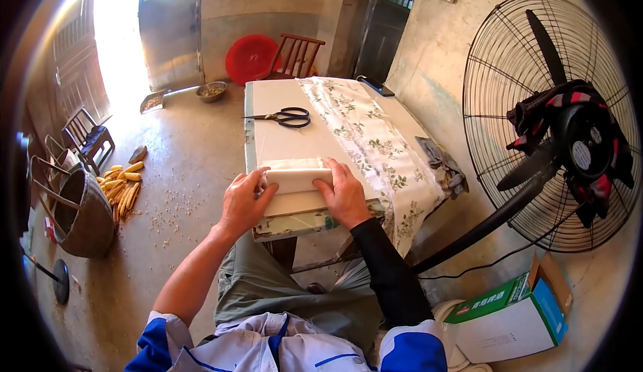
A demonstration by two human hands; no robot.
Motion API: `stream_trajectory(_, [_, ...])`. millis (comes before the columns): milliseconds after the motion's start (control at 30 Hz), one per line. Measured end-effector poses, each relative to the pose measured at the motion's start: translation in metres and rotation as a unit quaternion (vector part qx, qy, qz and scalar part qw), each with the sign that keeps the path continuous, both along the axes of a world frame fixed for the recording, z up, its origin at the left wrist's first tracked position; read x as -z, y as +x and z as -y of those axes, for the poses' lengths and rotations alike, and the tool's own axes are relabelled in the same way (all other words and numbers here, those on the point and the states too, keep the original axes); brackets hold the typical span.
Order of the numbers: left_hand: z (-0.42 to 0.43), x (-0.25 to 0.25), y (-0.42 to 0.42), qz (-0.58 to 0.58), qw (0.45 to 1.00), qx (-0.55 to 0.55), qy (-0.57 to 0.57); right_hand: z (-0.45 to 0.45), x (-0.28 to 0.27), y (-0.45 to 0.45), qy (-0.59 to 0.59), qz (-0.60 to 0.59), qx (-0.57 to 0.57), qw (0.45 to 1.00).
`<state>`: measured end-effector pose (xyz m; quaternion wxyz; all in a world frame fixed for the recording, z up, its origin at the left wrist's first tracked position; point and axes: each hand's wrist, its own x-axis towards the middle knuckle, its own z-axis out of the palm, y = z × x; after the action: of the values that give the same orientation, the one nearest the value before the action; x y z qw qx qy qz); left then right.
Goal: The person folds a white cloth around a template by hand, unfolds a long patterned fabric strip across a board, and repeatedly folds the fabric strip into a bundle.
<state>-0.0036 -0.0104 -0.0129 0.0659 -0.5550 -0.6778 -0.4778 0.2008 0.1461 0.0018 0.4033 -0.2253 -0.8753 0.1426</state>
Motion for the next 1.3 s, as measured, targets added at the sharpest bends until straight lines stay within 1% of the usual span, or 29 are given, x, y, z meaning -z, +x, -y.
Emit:
stream_trajectory(67, [-0.003,0.001,0.0,-0.004,1.0,-0.012,-0.002,-0.003,0.003,-0.004,-0.007,-0.01,0.011,1.0])
stream_trajectory(167, [-0.007,0.001,0.001,0.004,1.0,-0.024,-0.011,-0.01,0.011,-0.009,0.015,-0.022,0.019,0.999])
stream_trajectory(267, [-0.01,0.002,0.001,-0.007,0.999,-0.039,-0.023,-0.012,0.014,-0.014,-0.009,-0.027,0.034,0.999])
stream_trajectory(367, [-0.013,0.003,0.0,-0.013,0.998,-0.048,-0.024,-0.012,0.014,-0.018,-0.023,-0.02,0.047,0.998])
stream_trajectory(567, [-0.016,0.003,-0.001,-0.018,0.998,-0.051,-0.04,-0.016,0.018,-0.02,-0.013,-0.009,0.045,0.999])
stream_trajectory(667, [-0.019,0.005,0.0,-0.061,0.994,-0.089,-0.038,-0.014,0.014,-0.02,-0.034,0.004,0.049,0.998])
stream_trajectory(767, [-0.015,-0.009,0.007,-0.155,0.983,-0.094,-0.018,-0.019,0.016,-0.021,-0.026,0.009,0.046,0.999])
stream_trajectory(867, [-0.014,-0.016,0.022,-0.232,0.97,-0.057,0.048,-0.021,0.014,-0.022,-0.033,0.028,0.053,0.998])
stream_trajectory(967, [-0.021,-0.013,0.031,-0.194,0.98,0.051,0.007,-0.02,0.014,-0.022,-0.032,0.027,0.055,0.998])
stream_trajectory(1067, [-0.031,-0.003,0.032,-0.169,0.977,0.078,-0.102,-0.019,0.011,-0.021,-0.04,0.052,0.058,0.996])
stream_trajectory(1100, [-0.033,-0.003,0.031,-0.167,0.973,0.083,-0.136,-0.018,0.009,-0.022,0.01,0.044,0.059,0.997])
stream_trajectory(1167, [-0.033,-0.003,0.03,-0.176,0.968,0.093,-0.153,-0.011,0.009,-0.026,0.105,0.027,0.061,0.992])
stream_trajectory(1267, [-0.033,-0.001,0.025,-0.188,0.966,0.093,-0.154,-0.023,0.014,-0.029,0.161,0.055,-0.048,0.984])
stream_trajectory(1300, [-0.033,0.0,0.025,-0.191,0.966,0.092,-0.147,-0.023,0.015,-0.026,0.145,0.066,-0.06,0.985])
